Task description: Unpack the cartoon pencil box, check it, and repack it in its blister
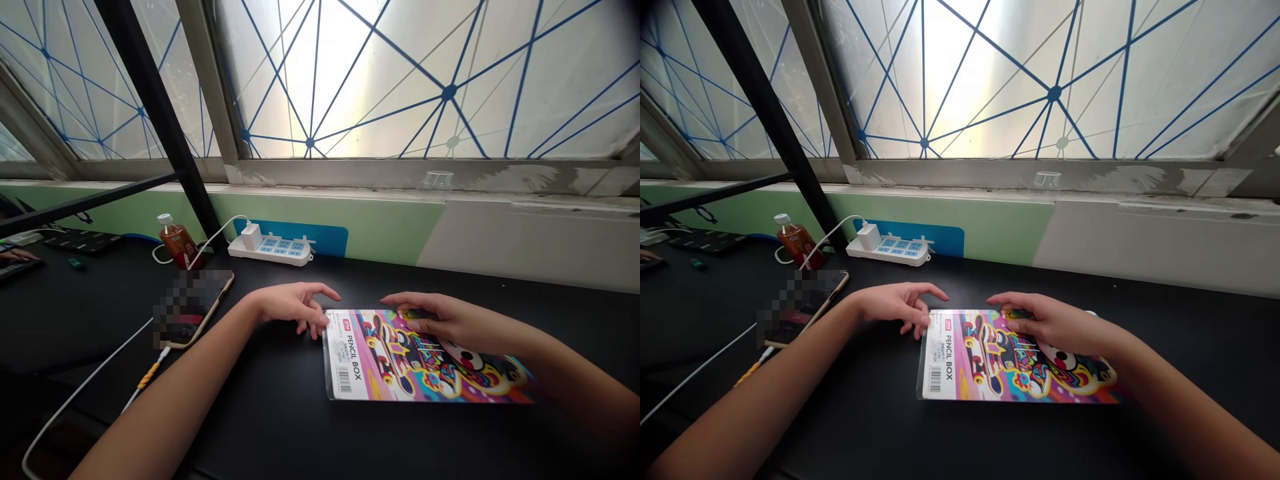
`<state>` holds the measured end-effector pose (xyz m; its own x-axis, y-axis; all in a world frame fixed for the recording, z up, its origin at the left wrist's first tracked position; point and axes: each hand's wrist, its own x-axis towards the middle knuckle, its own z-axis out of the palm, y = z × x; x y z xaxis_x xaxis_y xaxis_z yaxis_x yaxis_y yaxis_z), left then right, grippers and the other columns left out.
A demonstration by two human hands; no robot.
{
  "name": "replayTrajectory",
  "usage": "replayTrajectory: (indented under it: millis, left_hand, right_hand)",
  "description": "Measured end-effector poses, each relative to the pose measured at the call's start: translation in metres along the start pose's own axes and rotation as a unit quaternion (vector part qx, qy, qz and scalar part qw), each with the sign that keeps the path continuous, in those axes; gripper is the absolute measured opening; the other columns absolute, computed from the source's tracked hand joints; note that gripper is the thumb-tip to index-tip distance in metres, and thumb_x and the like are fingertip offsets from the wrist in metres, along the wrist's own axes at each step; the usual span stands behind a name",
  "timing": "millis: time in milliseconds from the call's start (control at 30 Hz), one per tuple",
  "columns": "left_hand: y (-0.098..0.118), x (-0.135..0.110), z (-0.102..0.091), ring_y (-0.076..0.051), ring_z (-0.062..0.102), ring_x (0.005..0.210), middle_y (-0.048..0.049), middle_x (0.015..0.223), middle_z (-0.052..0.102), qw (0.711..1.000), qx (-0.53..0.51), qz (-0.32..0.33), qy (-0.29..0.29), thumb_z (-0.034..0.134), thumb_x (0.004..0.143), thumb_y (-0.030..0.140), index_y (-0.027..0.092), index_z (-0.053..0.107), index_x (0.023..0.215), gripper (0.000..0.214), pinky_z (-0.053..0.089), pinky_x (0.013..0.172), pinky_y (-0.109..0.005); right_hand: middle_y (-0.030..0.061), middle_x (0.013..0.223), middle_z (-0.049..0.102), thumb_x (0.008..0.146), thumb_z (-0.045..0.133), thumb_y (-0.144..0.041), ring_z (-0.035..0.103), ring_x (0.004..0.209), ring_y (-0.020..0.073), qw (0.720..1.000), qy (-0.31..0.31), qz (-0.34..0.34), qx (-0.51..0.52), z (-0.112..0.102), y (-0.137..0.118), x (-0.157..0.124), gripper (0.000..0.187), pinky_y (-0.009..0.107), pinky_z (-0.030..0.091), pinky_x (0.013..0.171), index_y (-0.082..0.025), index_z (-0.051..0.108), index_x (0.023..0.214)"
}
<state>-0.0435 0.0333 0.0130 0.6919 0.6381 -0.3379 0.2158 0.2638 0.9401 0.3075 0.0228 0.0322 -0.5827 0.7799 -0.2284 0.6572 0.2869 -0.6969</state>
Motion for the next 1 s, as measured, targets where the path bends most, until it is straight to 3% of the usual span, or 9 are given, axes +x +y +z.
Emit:
replayTrajectory:
  millis: [133,333,567,800,1000]
  left_hand:
    - [-0.008,0.007,0.000,-0.018,0.074,0.063,-0.0003,0.077,0.078,0.999,0.005,0.007,-0.031,0.097,0.076,0.038,0.025,0.060,0.138,0.073,0.049,0.052,-0.023]
    - [-0.010,0.009,-0.004,-0.016,0.072,0.057,-0.0007,0.077,0.078,0.999,-0.018,0.014,-0.041,0.097,0.077,0.043,0.024,0.058,0.137,0.074,0.058,0.058,-0.026]
    - [-0.013,0.010,-0.002,-0.021,0.079,0.069,-0.0028,0.082,0.080,0.999,-0.039,0.024,-0.027,0.098,0.077,0.041,0.024,0.056,0.141,0.079,0.061,0.057,-0.026]
    - [-0.017,0.015,-0.008,-0.022,0.079,0.076,-0.0039,0.084,0.080,0.998,-0.054,0.013,-0.036,0.102,0.071,0.038,0.022,0.058,0.143,0.086,0.062,0.058,-0.026]
    - [-0.016,0.016,-0.010,-0.017,0.077,0.072,-0.0029,0.086,0.079,0.996,-0.084,0.007,-0.018,0.102,0.071,0.036,0.021,0.064,0.135,0.075,0.062,0.061,-0.025]
  right_hand:
    - [0.0078,0.138,0.075,0.091,0.063,-0.068,0.072,0.120,0.0337,1.000,0.011,0.002,-0.011,-0.001,-0.001,0.000,0.066,0.039,0.059,0.097,-0.030,0.069,0.144]
    - [0.0085,0.122,0.079,0.089,0.064,-0.068,0.076,0.091,0.0290,0.999,-0.011,0.033,0.000,-0.006,0.000,-0.001,0.072,0.035,0.061,0.071,-0.029,0.064,0.150]
    - [0.0108,0.120,0.080,0.084,0.067,-0.068,0.076,0.105,0.0322,0.998,0.024,0.049,-0.010,-0.002,0.009,0.005,0.077,0.038,0.062,0.086,-0.023,0.065,0.146]
    - [0.0099,0.118,0.081,0.082,0.066,-0.071,0.077,0.102,0.0322,0.994,0.062,0.074,-0.050,0.009,0.009,0.010,0.075,0.038,0.061,0.085,-0.023,0.069,0.140]
    - [0.0123,0.124,0.080,0.080,0.063,-0.076,0.074,0.113,0.0413,0.976,0.153,0.104,-0.116,0.002,0.013,-0.005,0.072,0.051,0.058,0.095,-0.026,0.074,0.131]
